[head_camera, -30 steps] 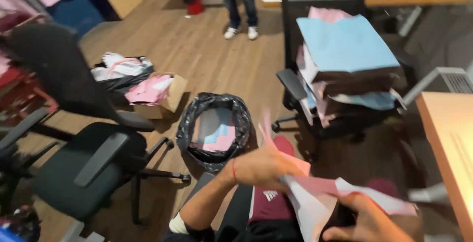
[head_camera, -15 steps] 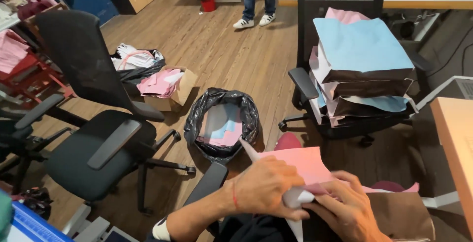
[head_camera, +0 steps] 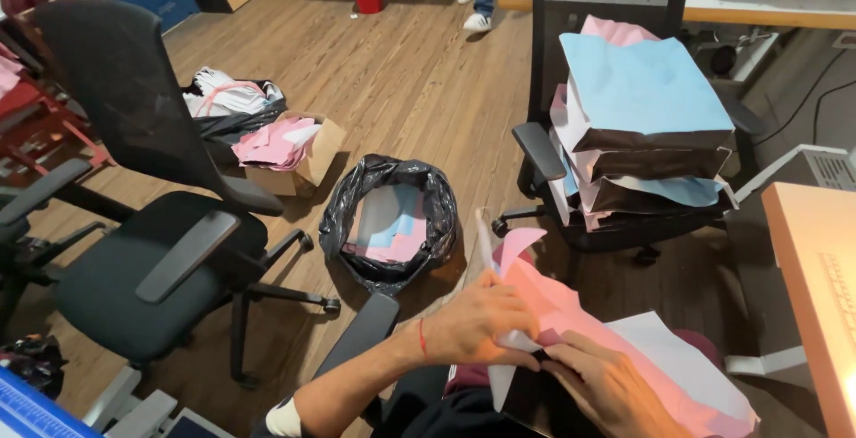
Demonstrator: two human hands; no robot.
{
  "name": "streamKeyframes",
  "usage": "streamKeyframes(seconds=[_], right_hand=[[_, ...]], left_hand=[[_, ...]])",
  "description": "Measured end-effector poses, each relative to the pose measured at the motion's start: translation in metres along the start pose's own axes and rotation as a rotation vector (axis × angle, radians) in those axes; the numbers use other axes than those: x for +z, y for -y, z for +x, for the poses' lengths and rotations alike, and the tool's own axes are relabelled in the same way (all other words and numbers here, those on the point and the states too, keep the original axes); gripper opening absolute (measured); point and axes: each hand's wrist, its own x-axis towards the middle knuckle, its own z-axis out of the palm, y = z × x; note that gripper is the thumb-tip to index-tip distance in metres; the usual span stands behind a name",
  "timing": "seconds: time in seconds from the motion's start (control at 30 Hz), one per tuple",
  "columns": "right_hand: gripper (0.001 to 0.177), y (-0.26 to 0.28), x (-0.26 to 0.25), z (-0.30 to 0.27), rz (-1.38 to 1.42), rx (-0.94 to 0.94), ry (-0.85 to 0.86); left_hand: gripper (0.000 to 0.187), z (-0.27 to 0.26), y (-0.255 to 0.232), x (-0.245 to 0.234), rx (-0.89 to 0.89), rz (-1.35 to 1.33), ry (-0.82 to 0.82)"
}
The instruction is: Sewing fabric panels together using an industrial sewing machine to create bags or covers.
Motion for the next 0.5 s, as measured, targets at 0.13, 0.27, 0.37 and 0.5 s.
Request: streamKeyframes(seconds=[0.13,0.27,0.37,0.5], right_hand=[[0.025,0.005,0.002,0.002,0.045,0.143,0.104],[0.033,-0.013,-0.006,-0.002,0.127,0.097,0.258],[0.041,-0.078,-0.009,-0.018,0.248,0.172,0.408],[0.042,-0.136,-0.019,-0.038,0.367,0.415,0.526]], left_hand=[[0.033,-0.015,0.015,0.019,-0.218,-0.224,0.015],[0.028,-0.019,0.029,0.017,-0.221,-0.320,0.022],[0.026,-0.025,0.048,0.008,-0.177,-0.341,0.033],[0.026,-0.039,0.072,-0.005,-0.223,-0.341,0.027]])
